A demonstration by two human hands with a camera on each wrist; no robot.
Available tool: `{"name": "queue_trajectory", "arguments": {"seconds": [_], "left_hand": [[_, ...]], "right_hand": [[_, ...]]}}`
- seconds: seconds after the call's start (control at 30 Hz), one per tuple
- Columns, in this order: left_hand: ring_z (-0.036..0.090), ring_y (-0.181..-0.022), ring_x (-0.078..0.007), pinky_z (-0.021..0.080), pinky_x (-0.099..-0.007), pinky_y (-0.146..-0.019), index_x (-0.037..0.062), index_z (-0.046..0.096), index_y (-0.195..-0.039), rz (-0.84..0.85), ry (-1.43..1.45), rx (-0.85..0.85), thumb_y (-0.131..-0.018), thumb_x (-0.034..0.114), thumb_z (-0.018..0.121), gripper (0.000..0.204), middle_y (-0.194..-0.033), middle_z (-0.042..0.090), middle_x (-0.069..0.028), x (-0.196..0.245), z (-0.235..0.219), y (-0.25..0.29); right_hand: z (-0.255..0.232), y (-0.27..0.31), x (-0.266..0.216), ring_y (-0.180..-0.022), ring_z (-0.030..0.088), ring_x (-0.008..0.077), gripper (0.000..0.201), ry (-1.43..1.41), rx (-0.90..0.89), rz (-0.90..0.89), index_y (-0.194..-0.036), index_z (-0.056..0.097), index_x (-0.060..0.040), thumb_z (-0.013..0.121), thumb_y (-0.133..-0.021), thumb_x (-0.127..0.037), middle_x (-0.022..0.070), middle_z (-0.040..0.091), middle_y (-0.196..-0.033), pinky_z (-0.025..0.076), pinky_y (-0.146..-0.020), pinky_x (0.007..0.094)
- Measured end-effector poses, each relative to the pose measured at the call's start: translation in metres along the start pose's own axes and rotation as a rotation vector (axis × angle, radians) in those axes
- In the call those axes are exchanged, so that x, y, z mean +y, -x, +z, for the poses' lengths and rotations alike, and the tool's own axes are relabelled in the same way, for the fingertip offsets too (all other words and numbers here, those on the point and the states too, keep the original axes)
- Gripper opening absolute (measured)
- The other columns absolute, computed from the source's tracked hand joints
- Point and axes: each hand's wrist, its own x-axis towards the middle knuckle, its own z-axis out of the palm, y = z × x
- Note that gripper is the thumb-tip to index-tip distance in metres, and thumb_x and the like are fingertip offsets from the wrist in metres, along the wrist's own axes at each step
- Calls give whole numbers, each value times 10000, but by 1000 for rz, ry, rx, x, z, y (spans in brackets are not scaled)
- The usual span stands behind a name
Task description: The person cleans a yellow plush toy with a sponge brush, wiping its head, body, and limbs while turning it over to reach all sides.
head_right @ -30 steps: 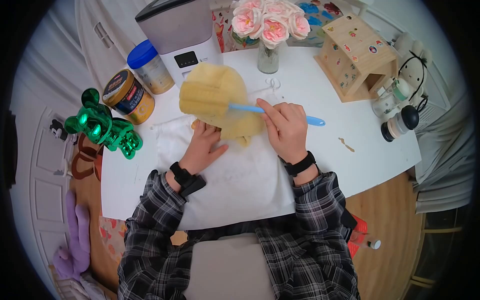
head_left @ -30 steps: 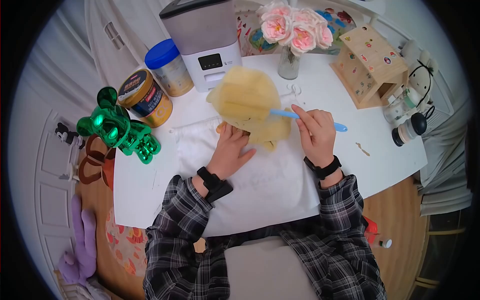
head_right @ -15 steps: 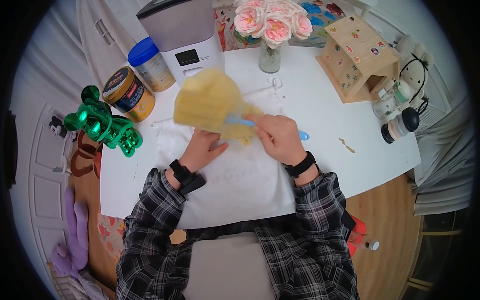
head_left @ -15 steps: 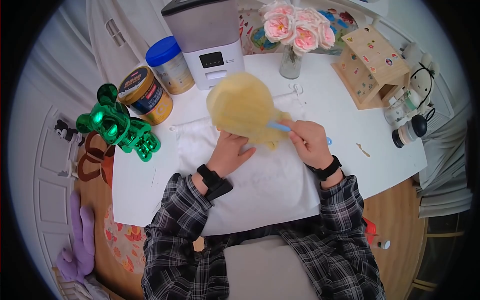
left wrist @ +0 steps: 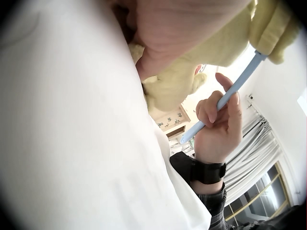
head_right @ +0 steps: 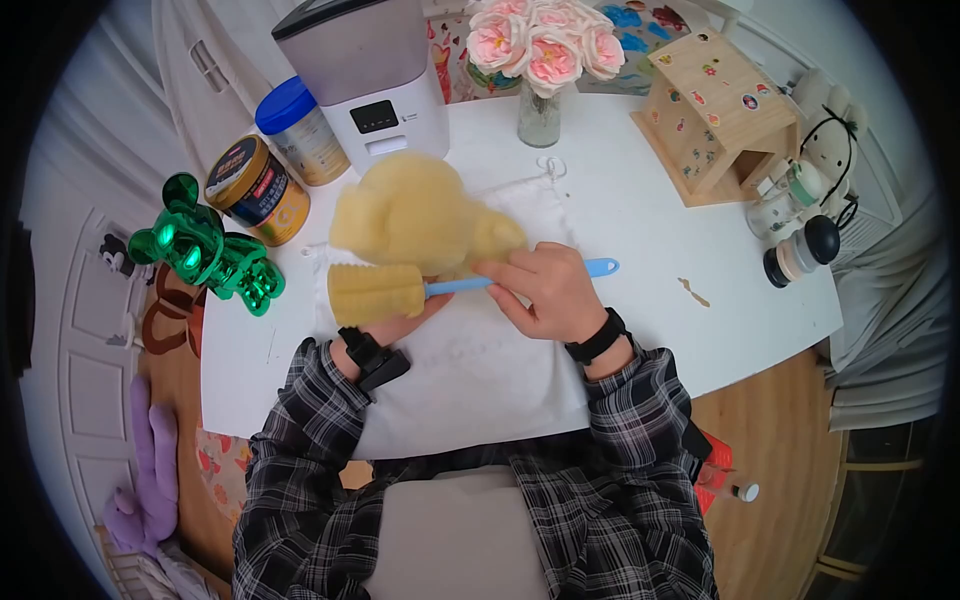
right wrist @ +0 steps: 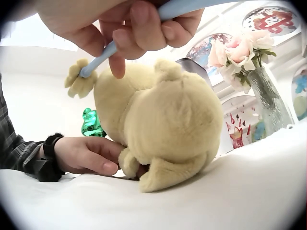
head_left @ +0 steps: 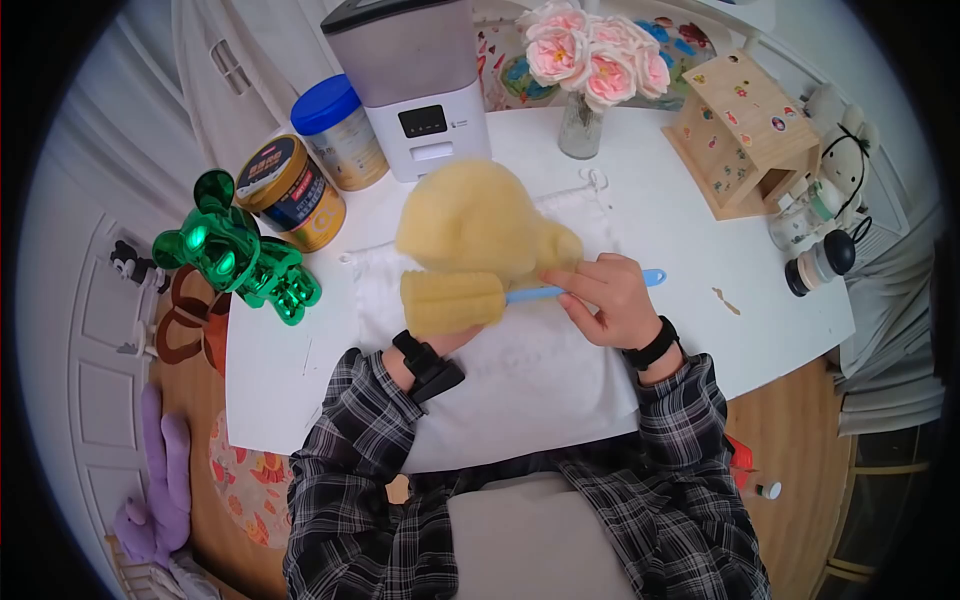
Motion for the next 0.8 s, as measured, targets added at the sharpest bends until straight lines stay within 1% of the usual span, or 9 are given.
{"name": "queue_trajectory", "arguments": {"seconds": [0.07, 0.17, 0.27, 0.33, 0.43, 0.47, 0.57, 0.73, 0.8], "left_hand": [[565, -750, -264, 448, -360, -630, 32, 593, -909, 27, -42, -22, -816, 214, 683, 223, -792, 573, -109, -10, 6, 0], [566, -746, -247, 442, -330, -609, 48, 597, -942, -102, 21, -222, -816, 212, 691, 227, -794, 573, -106, -10, 1, -4], [581, -765, -264, 459, -386, -655, 54, 638, -958, -297, 181, -154, -781, 161, 691, 214, -722, 598, -86, 2, -1, -5], [579, -786, -267, 464, -358, -679, 29, 610, -930, -99, 369, -31, -813, 180, 675, 202, -797, 590, -105, -25, 24, 6], [580, -881, -293, 468, -368, -764, 12, 609, -947, -104, 198, -124, -823, 176, 661, 212, -911, 603, -124, -16, 9, 4], [581, -923, -305, 469, -379, -800, 10, 616, -962, -154, 66, -199, -820, 170, 658, 218, -949, 611, -128, -7, 1, 2], [547, -1032, -341, 448, -407, -873, 35, 632, -1050, -34, 64, -171, -797, 152, 666, 281, -1054, 611, -139, -7, -2, -8], [469, -1118, -350, 368, -436, -980, 93, 643, -1101, -51, 77, -139, -778, 159, 665, 331, -1141, 592, -119, -6, 1, -7], [475, -1116, -349, 370, -439, -978, 91, 644, -1098, -48, 75, -137, -777, 160, 666, 329, -1153, 587, -119, -6, 0, -8]], "right_hand": [[-2, 1, 1, -521, 505, 234, 219, 34, 17, 5, -977, 682, -99, 630, -764, -87, 42, 535, -616, 395, -516, 340], [4, 4, 8, -517, 500, 234, 200, 18, 125, 62, -955, 681, -100, 642, -759, -103, 40, 517, -608, 397, -516, 343], [9, 2, 6, -516, 501, 233, 173, -15, 109, 59, -929, 679, -88, 644, -761, -110, 37, 506, -596, 393, -515, 344], [10, 2, 4, -519, 507, 234, 169, -3, -24, -33, -930, 679, -80, 640, -767, -105, 37, 520, -598, 394, -517, 343], [13, 1, 0, -520, 506, 241, 199, -22, -13, -81, -969, 675, -63, 628, -779, -101, 42, 556, -623, 395, -520, 342], [11, 2, 0, -518, 501, 238, 212, -14, 50, -37, -986, 672, -61, 624, -783, -94, 42, 562, -632, 393, -518, 339], [4, 3, 6, -510, 484, 227, 241, -7, 261, 93, -1026, 666, -53, 610, -792, -75, 42, 572, -651, 386, -512, 327], [13, 6, 9, -505, 463, 208, 263, -101, 560, 322, -1062, 663, -63, 601, -807, -53, 34, 539, -634, 370, -505, 307], [9, 3, 5, -511, 470, 206, 281, 35, 434, 266, -1068, 666, -82, 617, -793, -57, 32, 528, -627, 371, -506, 308]]}}
